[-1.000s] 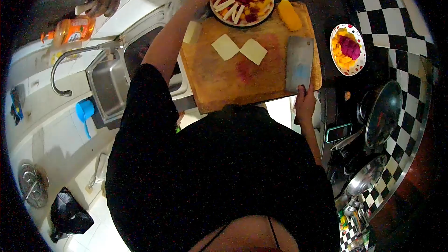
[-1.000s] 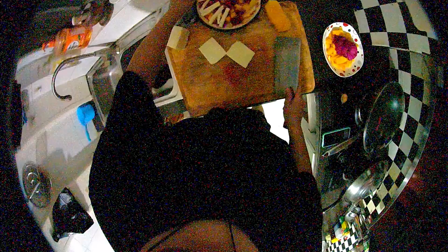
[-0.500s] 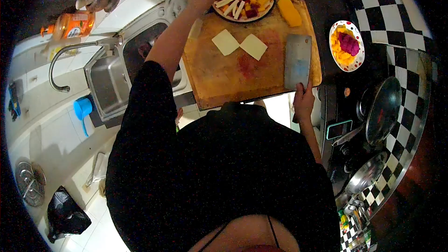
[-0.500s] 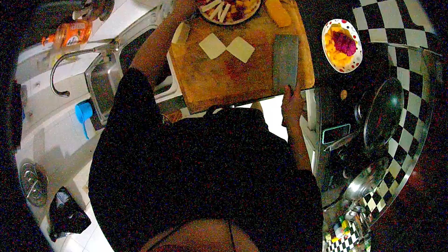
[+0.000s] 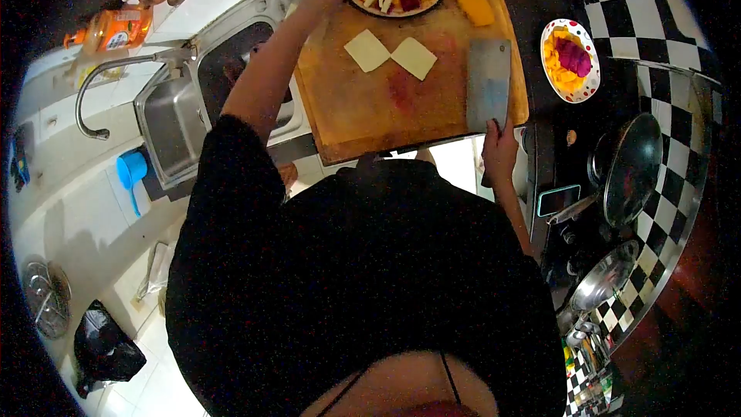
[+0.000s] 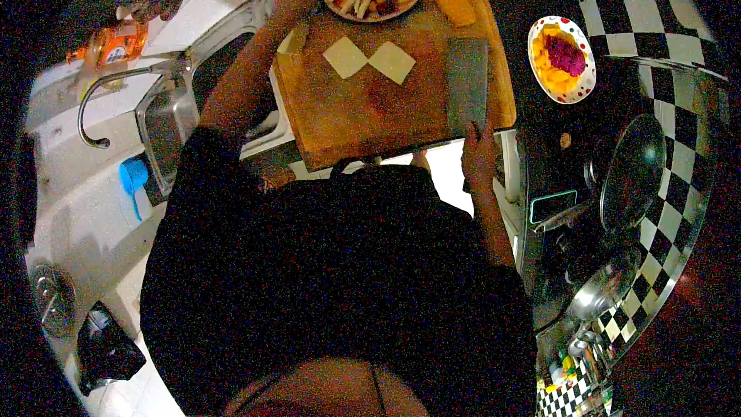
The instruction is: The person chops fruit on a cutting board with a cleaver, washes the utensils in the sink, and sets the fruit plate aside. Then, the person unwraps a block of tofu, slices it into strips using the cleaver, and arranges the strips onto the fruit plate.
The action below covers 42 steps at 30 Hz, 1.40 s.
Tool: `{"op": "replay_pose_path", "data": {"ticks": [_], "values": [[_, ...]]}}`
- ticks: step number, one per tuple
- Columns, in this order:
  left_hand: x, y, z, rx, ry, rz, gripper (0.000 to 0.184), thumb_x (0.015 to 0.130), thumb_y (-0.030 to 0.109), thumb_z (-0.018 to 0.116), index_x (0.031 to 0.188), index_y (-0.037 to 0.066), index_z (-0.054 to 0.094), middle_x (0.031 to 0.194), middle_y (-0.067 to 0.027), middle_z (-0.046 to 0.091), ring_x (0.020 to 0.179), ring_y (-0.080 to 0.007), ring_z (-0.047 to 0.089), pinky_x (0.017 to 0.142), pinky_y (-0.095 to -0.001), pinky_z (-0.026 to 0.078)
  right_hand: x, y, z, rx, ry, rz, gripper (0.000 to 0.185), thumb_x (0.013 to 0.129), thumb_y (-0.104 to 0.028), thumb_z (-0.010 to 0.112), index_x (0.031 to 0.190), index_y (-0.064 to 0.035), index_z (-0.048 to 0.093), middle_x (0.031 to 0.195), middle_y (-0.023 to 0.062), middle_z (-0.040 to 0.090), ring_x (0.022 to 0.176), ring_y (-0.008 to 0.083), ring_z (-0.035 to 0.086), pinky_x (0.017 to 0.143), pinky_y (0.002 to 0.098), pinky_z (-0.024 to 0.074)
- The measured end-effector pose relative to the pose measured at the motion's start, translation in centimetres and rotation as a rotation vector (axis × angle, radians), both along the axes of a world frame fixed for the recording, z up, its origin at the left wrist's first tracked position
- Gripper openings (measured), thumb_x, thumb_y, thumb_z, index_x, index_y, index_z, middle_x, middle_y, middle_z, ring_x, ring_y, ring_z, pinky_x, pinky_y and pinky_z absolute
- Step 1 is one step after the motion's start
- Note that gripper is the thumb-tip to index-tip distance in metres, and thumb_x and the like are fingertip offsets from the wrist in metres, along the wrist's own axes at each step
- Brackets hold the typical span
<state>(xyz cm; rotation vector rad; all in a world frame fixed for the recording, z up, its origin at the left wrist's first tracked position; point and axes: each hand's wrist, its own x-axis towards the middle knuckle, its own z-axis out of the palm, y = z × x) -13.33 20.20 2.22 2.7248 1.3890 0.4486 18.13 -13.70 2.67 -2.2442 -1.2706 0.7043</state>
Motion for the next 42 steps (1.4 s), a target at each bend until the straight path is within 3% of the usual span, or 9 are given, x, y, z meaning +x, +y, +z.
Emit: {"op": "replay_pose_path", "data": {"ticks": [7,16,22,24,25,28,31,33,42], "values": [[1.7,-16.0,4.5,-0.182,-0.017,0.088,0.05,0.07,0.033,0.069,0.108,0.004,0.055,0.103,-0.0175,0.054,0.094,-0.0335,0.052,0.081,-0.0437,0.041,-0.3,-0.1,1.0,-0.067,0.074,0.021,0.046,0.09,-0.03,0.045,0.126,-0.0041,0.033,0.084,0.0239,0.061,0.073,0.042,0.058,0.062,0.0491,0.0436],[3.0,-16.4,2.5,-0.452,0.101,0.337,0.063,0.066,0.03,0.072,0.118,0.005,0.049,0.108,-0.0186,0.052,0.1,-0.0343,0.052,0.084,-0.0408,0.044,-1.4,-0.7,1.6,0.006,0.058,0.04,0.032,0.088,-0.021,0.048,0.112,0.0003,0.043,0.084,0.0222,0.062,0.074,0.0371,0.061,0.061,0.04,0.0468],[-1.6,-16.4,-7.9,-0.164,-0.291,0.105,0.05,0.068,0.019,0.071,0.112,0.003,0.054,0.112,-0.0186,0.054,0.096,-0.0306,0.056,0.079,-0.0381,0.047,-1.7,-1.3,0.9,-0.055,-0.021,0.106,0.046,0.091,-0.038,0.042,0.115,0.0006,0.045,0.076,0.0252,0.059,0.072,0.0412,0.057,0.061,0.0469,0.044],[-2.5,-18.1,-4.1,-0.761,-0.674,0.417,0.043,0.068,0.018,0.072,0.107,0.004,0.058,0.105,-0.0152,0.059,0.091,-0.0285,0.059,0.079,-0.0347,0.047,-2.5,-0.8,1.6,-0.018,0.025,0.24,0.05,0.091,-0.042,0.039,0.117,0.001,0.044,0.072,0.0256,0.058,0.07,0.0422,0.056,0.058,0.0476,0.043],[-3.2,-19.1,-5.1,-0.768,-0.674,0.443,0.043,0.068,0.018,0.072,0.107,0.004,0.058,0.105,-0.0152,0.059,0.091,-0.0285,0.059,0.079,-0.0347,0.047,-3.3,-0.6,2.5,-0.029,0.013,0.29,0.033,0.092,-0.026,0.044,0.109,0.0015,0.044,0.076,0.0222,0.058,0.068,0.0398,0.057,0.056,0.0441,0.0426],[-4.1,-21.3,-6.9,-0.795,-0.909,0.347,0.038,0.07,0.017,0.071,0.104,0.006,0.059,0.098,-0.0112,0.062,0.09,-0.0266,0.06,0.077,-0.0335,0.047,-5.9,0.7,2.1,0.117,-0.172,0.46,0.029,0.091,-0.024,0.044,0.106,0.0015,0.045,0.078,0.0225,0.059,0.071,0.0425,0.056,0.058,0.0477,0.0423],[-2.6,-23.0,-1.2,-0.443,-0.336,0.5,0.034,0.067,0.016,0.071,0.099,0.007,0.061,0.093,-0.0093,0.062,0.085,-0.0307,0.058,0.075,-0.0377,0.046,-8.4,2.6,2.1,0.161,-0.147,0.568,0.027,0.089,-0.024,0.045,0.109,-0.0048,0.044,0.077,0.024,0.059,0.071,0.0459,0.055,0.06,0.0533,0.0406],[-2.5,-24.1,1.1,-0.302,-0.258,0.419,0.032,0.067,0.014,0.07,0.097,0.007,0.061,0.096,-0.0091,0.061,0.086,-0.0305,0.057,0.077,-0.0377,0.045,-10.2,3.2,3.6,-0.09,-0.135,0.613,0.026,0.09,-0.025,0.043,0.112,-0.0119,0.042,0.074,0.0247,0.058,0.069,0.0459,0.055,0.06,0.0552,0.0397],[-2.4,-25.5,-3.6,0.135,-0.233,0.081,0.032,0.07,0.009,0.058,0.102,0.008,0.059,0.104,-0.0077,0.053,0.103,-0.0273,0.047,0.084,-0.0377,0.044,-12.7,5.3,4.5,-0.069,-0.398,0.933,0.017,0.09,-0.025,0.038,0.1,-0.0117,0.038,0.067,0.0213,0.058,0.063,0.0414,0.058,0.051,0.0521,0.0416]]}}
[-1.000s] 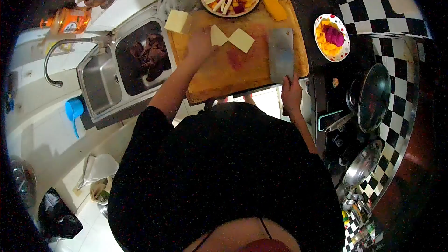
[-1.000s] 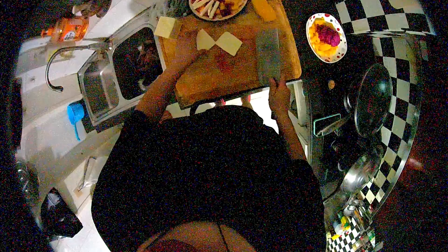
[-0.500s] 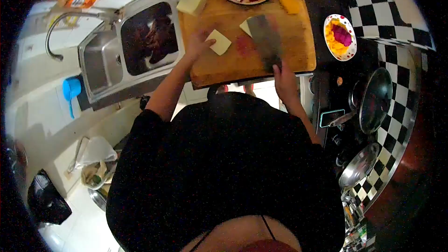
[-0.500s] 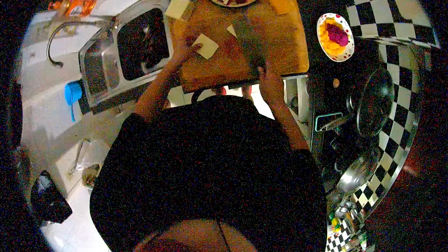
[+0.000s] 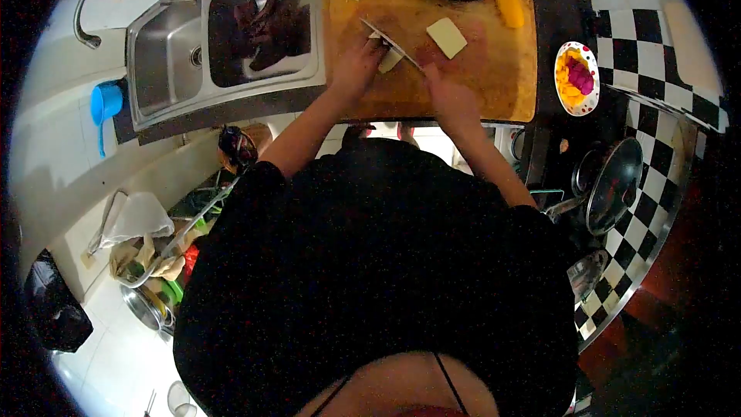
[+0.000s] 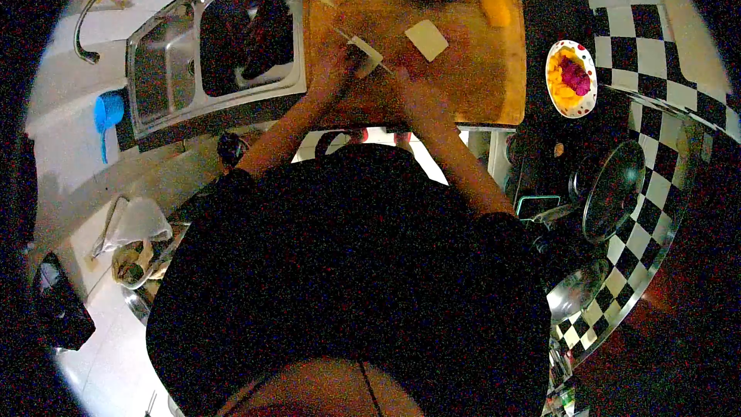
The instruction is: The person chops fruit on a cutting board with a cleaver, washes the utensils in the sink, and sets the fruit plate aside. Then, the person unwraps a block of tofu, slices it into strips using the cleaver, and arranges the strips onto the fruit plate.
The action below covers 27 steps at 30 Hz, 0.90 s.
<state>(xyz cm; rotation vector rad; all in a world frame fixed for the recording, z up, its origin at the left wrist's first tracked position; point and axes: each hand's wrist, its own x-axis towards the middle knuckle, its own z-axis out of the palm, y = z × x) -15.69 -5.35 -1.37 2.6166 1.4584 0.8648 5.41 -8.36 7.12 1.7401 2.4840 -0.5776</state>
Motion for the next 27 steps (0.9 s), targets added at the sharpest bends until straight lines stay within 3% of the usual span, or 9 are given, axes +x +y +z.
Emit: {"op": "replay_pose_path", "data": {"ticks": [3,5,9,12,14,17,20,25,27], "values": [[0.2,-0.2,-0.4,-0.307,-0.182,0.056,0.036,0.072,0.01,0.054,0.108,0.009,0.057,0.111,-0.0079,0.049,0.106,-0.027,0.045,0.086,-0.0356,0.045,0.1,0.1,-0.6,0.015,-0.029,-0.009,0.016,0.089,-0.023,0.038,0.1,-0.0112,0.038,0.066,0.0193,0.058,0.061,0.0398,0.058,0.049,0.051,0.0424],[0.1,-0.2,0.6,-0.252,0.102,0.016,0.039,0.072,0.01,0.052,0.112,0.009,0.053,0.114,-0.0072,0.047,0.107,-0.0265,0.044,0.084,-0.0344,0.046,0.2,0.3,-0.7,0.002,-0.05,0.008,0.015,0.089,-0.022,0.038,0.099,-0.0109,0.038,0.067,0.0192,0.059,0.062,0.0395,0.059,0.049,0.0507,0.0428],[0.5,-0.1,2.4,-0.212,0.158,0.038,0.038,0.074,0.009,0.051,0.113,0.01,0.053,0.113,-0.0073,0.047,0.107,-0.0264,0.044,0.083,-0.0343,0.046,0.0,0.4,0.1,0.024,-0.039,0.047,0.015,0.087,-0.019,0.04,0.099,-0.0101,0.038,0.069,0.0198,0.059,0.063,0.0395,0.059,0.05,0.0503,0.0439],[0.6,0.5,1.1,-0.631,0.207,0.16,0.038,0.075,0.011,0.052,0.113,0.01,0.052,0.113,-0.0066,0.048,0.106,-0.0262,0.045,0.082,-0.0337,0.046,-1.1,1.1,0.6,-0.08,-0.102,-0.008,0.016,0.086,-0.016,0.041,0.101,-0.0097,0.038,0.071,0.0203,0.06,0.065,0.0402,0.059,0.052,0.0503,0.0449],[0.5,0.4,-0.2,-0.267,0.419,0.083,0.041,0.075,0.011,0.054,0.115,0.01,0.052,0.112,-0.0063,0.048,0.105,-0.0252,0.045,0.08,-0.034,0.047,-1.5,1.4,-0.1,-0.109,-0.115,-0.03,0.017,0.086,-0.016,0.041,0.102,-0.0097,0.038,0.073,0.0207,0.06,0.066,0.0404,0.059,0.053,0.0503,0.0454],[0.2,-0.5,1.4,-0.106,0.222,0.068,0.048,0.071,0.008,0.056,0.119,0.01,0.05,0.112,-0.0059,0.048,0.104,-0.0245,0.046,0.079,-0.0343,0.047,-1.8,2.3,-2.6,-0.11,-0.088,-0.054,0.018,0.086,-0.016,0.041,0.103,-0.01,0.038,0.076,0.0215,0.06,0.069,0.0408,0.06,0.056,0.0502,0.0463],[0.2,0.3,1.4,-0.381,0.307,0.015,0.055,0.069,0.006,0.058,0.122,0.01,0.047,0.115,-0.0064,0.047,0.105,-0.0259,0.046,0.081,-0.0354,0.046,-1.4,3.5,-4.2,-0.068,-0.049,-0.07,0.02,0.087,-0.02,0.043,0.104,-0.0105,0.039,0.077,0.0221,0.06,0.071,0.041,0.06,0.057,0.0505,0.0462],[0.0,-0.4,-0.1,-0.352,0.35,0.036,0.057,0.068,0.004,0.058,0.123,0.01,0.045,0.118,-0.0087,0.045,0.105,-0.0274,0.046,0.08,-0.0344,0.046,-1.5,1.8,-1.2,-0.15,-0.036,-0.171,0.021,0.088,-0.024,0.045,0.103,-0.0108,0.041,0.075,0.0215,0.06,0.07,0.0412,0.059,0.057,0.0509,0.0447],[0.1,0.0,-0.9,-0.319,0.319,0.045,0.056,0.068,0.003,0.057,0.123,0.009,0.045,0.118,-0.0094,0.045,0.104,-0.0276,0.047,0.079,-0.034,0.047,-0.9,1.9,-0.9,-0.12,-0.122,-0.025,0.024,0.089,-0.026,0.043,0.107,-0.0111,0.039,0.076,0.0218,0.06,0.069,0.0423,0.058,0.057,0.0514,0.0437]]}}
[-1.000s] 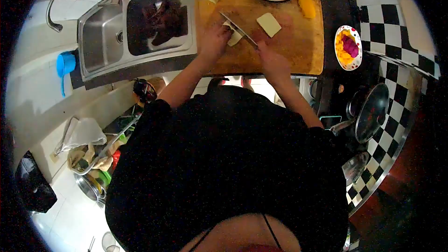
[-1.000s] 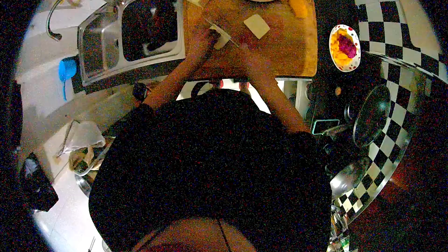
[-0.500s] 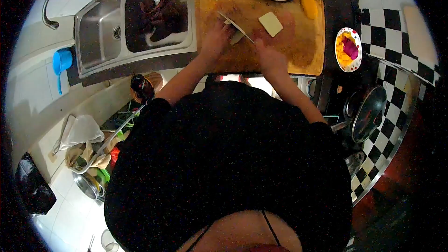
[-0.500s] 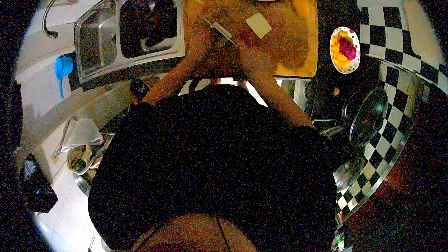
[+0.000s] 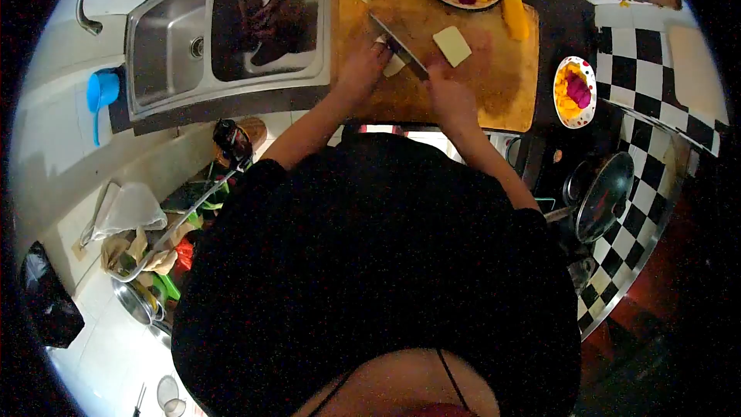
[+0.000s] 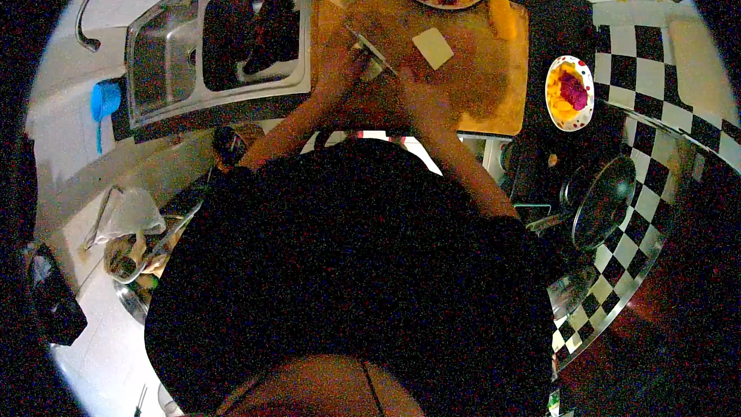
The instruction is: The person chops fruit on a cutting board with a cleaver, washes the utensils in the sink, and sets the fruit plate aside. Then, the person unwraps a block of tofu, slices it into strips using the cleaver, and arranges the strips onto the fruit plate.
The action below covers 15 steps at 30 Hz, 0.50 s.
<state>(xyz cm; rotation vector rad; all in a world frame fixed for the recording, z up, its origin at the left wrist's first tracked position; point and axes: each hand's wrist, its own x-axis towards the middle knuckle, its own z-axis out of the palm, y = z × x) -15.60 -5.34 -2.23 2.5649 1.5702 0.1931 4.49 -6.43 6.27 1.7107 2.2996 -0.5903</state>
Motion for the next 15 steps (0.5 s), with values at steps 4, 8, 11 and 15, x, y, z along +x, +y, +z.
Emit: {"op": "replay_pose_path", "data": {"ticks": [4,8,11,15], "values": [[-0.5,-0.3,0.7,0.029,-0.08,-0.002,0.055,0.067,0.004,0.057,0.121,0.008,0.046,0.121,-0.0109,0.043,0.103,-0.0286,0.048,0.076,-0.0359,0.048,-0.1,-0.5,-0.8,-0.011,0.065,0.032,0.026,0.089,-0.027,0.041,0.11,-0.0113,0.037,0.075,0.0229,0.06,0.069,0.0428,0.058,0.057,0.0522,0.0436],[0.5,-0.4,1.1,0.147,-0.252,0.111,0.051,0.068,0.005,0.055,0.119,0.006,0.047,0.121,-0.0122,0.043,0.102,-0.0293,0.049,0.075,-0.0374,0.049,-0.8,0.1,-2.6,0.004,0.026,-0.032,0.026,0.09,-0.026,0.04,0.11,-0.0105,0.036,0.074,0.0233,0.06,0.068,0.042,0.058,0.056,0.0521,0.0439],[-0.2,-1.2,1.9,0.098,-0.308,0.072,0.045,0.071,0.004,0.052,0.116,0.005,0.048,0.118,-0.0126,0.046,0.1,-0.0291,0.051,0.073,-0.0367,0.049,-1.3,0.9,-3.1,0.026,0.061,-0.041,0.023,0.091,-0.026,0.041,0.107,-0.0099,0.039,0.073,0.0229,0.06,0.068,0.0416,0.059,0.056,0.0519,0.044],[-0.2,-0.7,0.8,0.022,-0.223,0.038,0.04,0.072,0.004,0.052,0.112,0.005,0.051,0.114,-0.0109,0.049,0.098,-0.0285,0.052,0.072,-0.0362,0.049,-1.5,0.4,-0.3,0.042,0.065,-0.117,0.018,0.09,-0.024,0.043,0.099,-0.0095,0.042,0.071,0.0225,0.06,0.068,0.0416,0.059,0.056,0.0517,0.0442]]}}
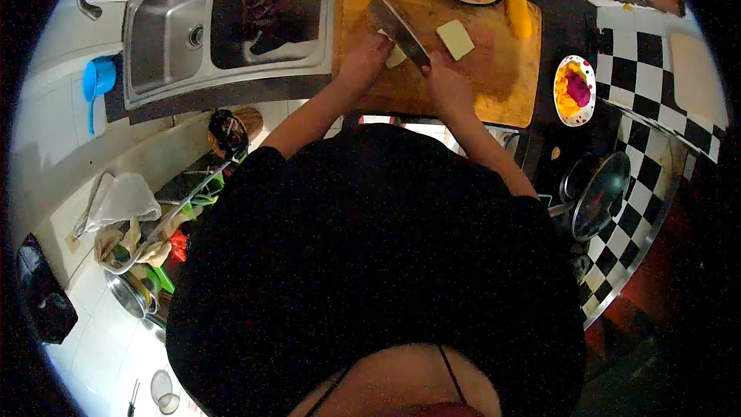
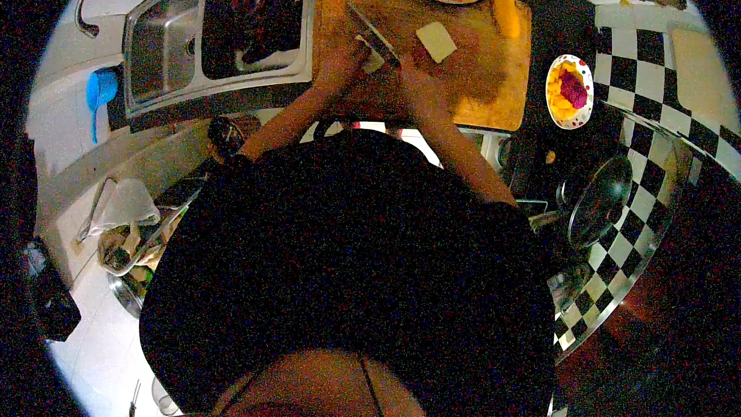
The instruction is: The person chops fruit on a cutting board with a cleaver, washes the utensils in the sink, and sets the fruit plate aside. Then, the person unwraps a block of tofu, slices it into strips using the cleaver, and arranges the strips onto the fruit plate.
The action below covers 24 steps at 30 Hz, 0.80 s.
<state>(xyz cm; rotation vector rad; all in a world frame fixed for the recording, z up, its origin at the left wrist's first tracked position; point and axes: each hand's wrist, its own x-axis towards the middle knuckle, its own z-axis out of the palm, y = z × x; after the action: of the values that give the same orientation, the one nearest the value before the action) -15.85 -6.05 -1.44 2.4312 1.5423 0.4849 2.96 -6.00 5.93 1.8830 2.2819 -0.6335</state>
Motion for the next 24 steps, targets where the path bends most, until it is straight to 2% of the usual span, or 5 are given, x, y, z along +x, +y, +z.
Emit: {"op": "replay_pose_path", "data": {"ticks": [6,9,15,21,24], "values": [[0.0,-0.2,-0.9,0.101,-0.093,0.104,0.032,0.074,0.007,0.052,0.106,0.008,0.055,0.107,-0.0059,0.051,0.094,-0.0267,0.052,0.072,-0.0352,0.049,0.4,-1.3,0.8,-0.048,0.012,0.092,0.015,0.089,-0.022,0.043,0.098,-0.0099,0.042,0.071,0.0224,0.06,0.067,0.0401,0.059,0.054,0.0513,0.0443],[0.2,0.4,-0.8,-0.07,-0.124,0.168,0.027,0.075,0.008,0.052,0.101,0.008,0.057,0.103,-0.005,0.052,0.091,-0.0264,0.052,0.07,-0.0352,0.049,0.1,-0.3,-3.0,-0.092,-0.021,0.025,0.018,0.089,-0.023,0.043,0.101,-0.0099,0.042,0.072,0.0227,0.06,0.067,0.0407,0.059,0.054,0.0519,0.0441],[-0.5,0.4,-1.6,0.199,-0.048,0.01,0.025,0.073,0.008,0.053,0.098,0.008,0.057,0.101,-0.0055,0.052,0.094,-0.0262,0.051,0.072,-0.0357,0.048,-0.3,0.2,-2.1,0.056,0.079,0.003,0.024,0.09,-0.027,0.043,0.107,-0.0105,0.04,0.074,0.023,0.06,0.068,0.0421,0.059,0.054,0.0531,0.0435],[0.2,0.3,-2.2,-0.01,-0.212,0.153,0.026,0.074,0.007,0.05,0.1,0.007,0.055,0.101,-0.0094,0.052,0.094,-0.0285,0.051,0.075,-0.0378,0.047,1.2,-2.3,-1.2,0.054,0.106,0.114,0.026,0.09,-0.028,0.043,0.108,-0.0094,0.04,0.072,0.0229,0.059,0.068,0.0425,0.058,0.056,0.0523,0.044],[-0.1,-0.3,-2.7,0.226,-0.172,0.167,0.027,0.074,0.007,0.05,0.101,0.007,0.056,0.102,-0.0103,0.052,0.095,-0.0288,0.051,0.076,-0.0378,0.047,0.3,-2.1,-0.4,-0.039,0.027,0.08,0.026,0.09,-0.028,0.043,0.108,-0.0096,0.04,0.071,0.0226,0.06,0.067,0.0419,0.059,0.056,0.052,0.0445]]}}
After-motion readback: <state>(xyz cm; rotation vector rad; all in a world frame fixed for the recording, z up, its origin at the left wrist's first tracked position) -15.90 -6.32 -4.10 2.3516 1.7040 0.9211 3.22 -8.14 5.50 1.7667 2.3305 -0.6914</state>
